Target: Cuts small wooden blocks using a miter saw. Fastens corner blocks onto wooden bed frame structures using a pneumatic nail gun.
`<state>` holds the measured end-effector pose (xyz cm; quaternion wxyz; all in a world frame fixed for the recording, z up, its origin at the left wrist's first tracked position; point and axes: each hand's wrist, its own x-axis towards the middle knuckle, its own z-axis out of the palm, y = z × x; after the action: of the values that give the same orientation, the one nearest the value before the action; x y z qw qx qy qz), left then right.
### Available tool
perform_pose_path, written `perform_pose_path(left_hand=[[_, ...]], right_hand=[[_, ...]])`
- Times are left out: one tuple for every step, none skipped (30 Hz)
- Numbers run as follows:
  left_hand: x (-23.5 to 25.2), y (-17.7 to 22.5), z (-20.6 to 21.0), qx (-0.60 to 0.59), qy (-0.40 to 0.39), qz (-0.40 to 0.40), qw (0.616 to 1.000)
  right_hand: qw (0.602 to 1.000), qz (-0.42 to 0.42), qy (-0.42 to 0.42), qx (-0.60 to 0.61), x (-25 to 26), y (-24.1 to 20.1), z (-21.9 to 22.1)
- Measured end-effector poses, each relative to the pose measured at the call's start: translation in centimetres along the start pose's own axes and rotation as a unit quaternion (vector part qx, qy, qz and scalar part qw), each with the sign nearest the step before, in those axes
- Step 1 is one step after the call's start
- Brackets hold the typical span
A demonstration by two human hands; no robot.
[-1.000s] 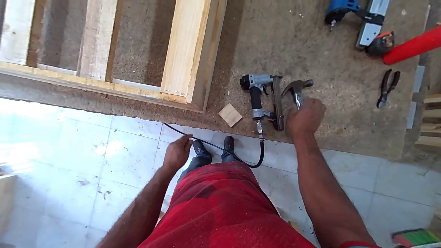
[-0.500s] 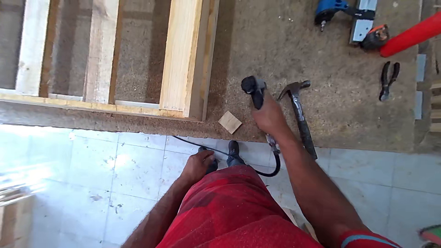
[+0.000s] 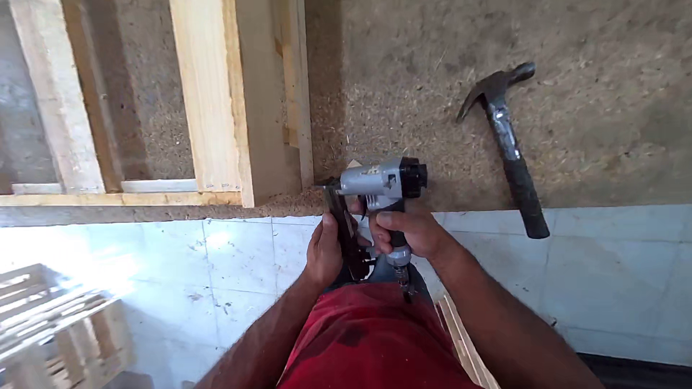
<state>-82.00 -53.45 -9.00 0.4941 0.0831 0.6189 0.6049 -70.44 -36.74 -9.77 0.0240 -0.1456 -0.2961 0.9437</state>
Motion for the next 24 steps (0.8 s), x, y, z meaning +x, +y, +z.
perform_pose_path(left_hand=[[-0.5, -0.4, -0.2, 0.017, 0.029, 0.003, 0.999], [-0.9, -0.6, -0.2, 0.044, 0.06, 0.007, 0.997], [-1.0, -0.7, -0.3, 0.072, 0.088, 0.01, 0.993], [-1.1, -0.6, -0.4, 0.094, 0.109, 0.008, 0.99], [-1.0, -0.5, -0.5, 0.119, 0.127, 0.005, 0.985], [-0.9, -0.4, -0.6, 0.141, 0.142, 0.0, 0.98], [-0.8, -0.2, -0.9, 0.161, 0.15, -0.011, 0.975], [-0.8, -0.1, -1.1, 0.174, 0.155, -0.02, 0.972], [-0.7, -0.2, -1.4, 0.182, 0.157, -0.028, 0.97], [-0.7, -0.3, -1.7, 0.187, 0.155, -0.034, 0.969], [-0.7, -0.4, -1.9, 0.189, 0.154, -0.04, 0.969], [-0.7, -0.4, -2.1, 0.193, 0.152, -0.048, 0.968], [-0.7, -0.4, -2.3, 0.196, 0.152, -0.054, 0.967], [-0.6, -0.3, -2.3, 0.2, 0.154, -0.056, 0.966], [-0.6, -0.1, -2.4, 0.205, 0.153, -0.058, 0.965], [-0.5, 0.1, -2.4, 0.212, 0.152, -0.06, 0.964], [-0.5, 0.2, -2.4, 0.217, 0.152, -0.062, 0.962], [-0.5, 0.4, -2.3, 0.22, 0.156, -0.065, 0.961], [-0.5, 0.4, -2.3, 0.221, 0.158, -0.069, 0.96], [-0.5, 0.5, -2.2, 0.222, 0.161, -0.072, 0.959], [-0.5, 0.5, -2.2, 0.225, 0.161, -0.074, 0.958], [-0.5, 0.5, -2.2, 0.227, 0.164, -0.075, 0.957], [-0.5, 0.4, -2.1, 0.23, 0.166, -0.075, 0.956], [-0.6, 0.5, -2.2, 0.234, 0.168, -0.076, 0.955]], right_hand=[[1.0, 0.029, -0.01, 0.004, 0.1, 0.3, -0.1], [0.998, 0.054, -0.015, 0.015, 0.3, 0.5, -0.1], [0.997, 0.068, -0.011, 0.032, 0.6, 1.0, 0.0], [0.996, 0.071, -0.004, 0.055, 0.9, 1.6, 0.2], [0.995, 0.067, 0.005, 0.077, 1.2, 2.2, 0.3], [0.994, 0.058, 0.013, 0.094, 1.4, 2.9, 0.3], [0.993, 0.05, 0.018, 0.107, 1.6, 3.5, 0.4], [0.992, 0.046, 0.022, 0.115, 1.7, 4.1, 0.4], [0.991, 0.044, 0.025, 0.123, 1.8, 4.5, 0.4], [0.99, 0.046, 0.026, 0.13, 1.9, 4.9, 0.4], [0.989, 0.047, 0.028, 0.137, 2.0, 5.2, 0.3], [0.988, 0.049, 0.03, 0.143, 2.0, 5.5, 0.2], [0.987, 0.05, 0.032, 0.147, 2.1, 5.7, 0.2], [0.987, 0.052, 0.034, 0.15, 2.1, 5.9, 0.2], [0.986, 0.054, 0.036, 0.153, 2.2, 6.0, 0.2], [0.986, 0.055, 0.034, 0.153, 2.2, 6.0, 0.2], [0.986, 0.058, 0.033, 0.154, 2.3, 6.1, 0.2], [0.986, 0.063, 0.034, 0.153, 2.4, 6.0, 0.2], [0.985, 0.07, 0.035, 0.151, 2.4, 6.0, 0.2], [0.985, 0.076, 0.036, 0.151, 2.5, 5.8, 0.2], [0.984, 0.084, 0.038, 0.151, 2.5, 5.7, 0.2], [0.983, 0.091, 0.04, 0.152, 2.6, 5.7, 0.3], [0.983, 0.096, 0.041, 0.153, 2.5, 5.7, 0.3], [0.982, 0.095, 0.041, 0.156, 2.5, 5.7, 0.3]])
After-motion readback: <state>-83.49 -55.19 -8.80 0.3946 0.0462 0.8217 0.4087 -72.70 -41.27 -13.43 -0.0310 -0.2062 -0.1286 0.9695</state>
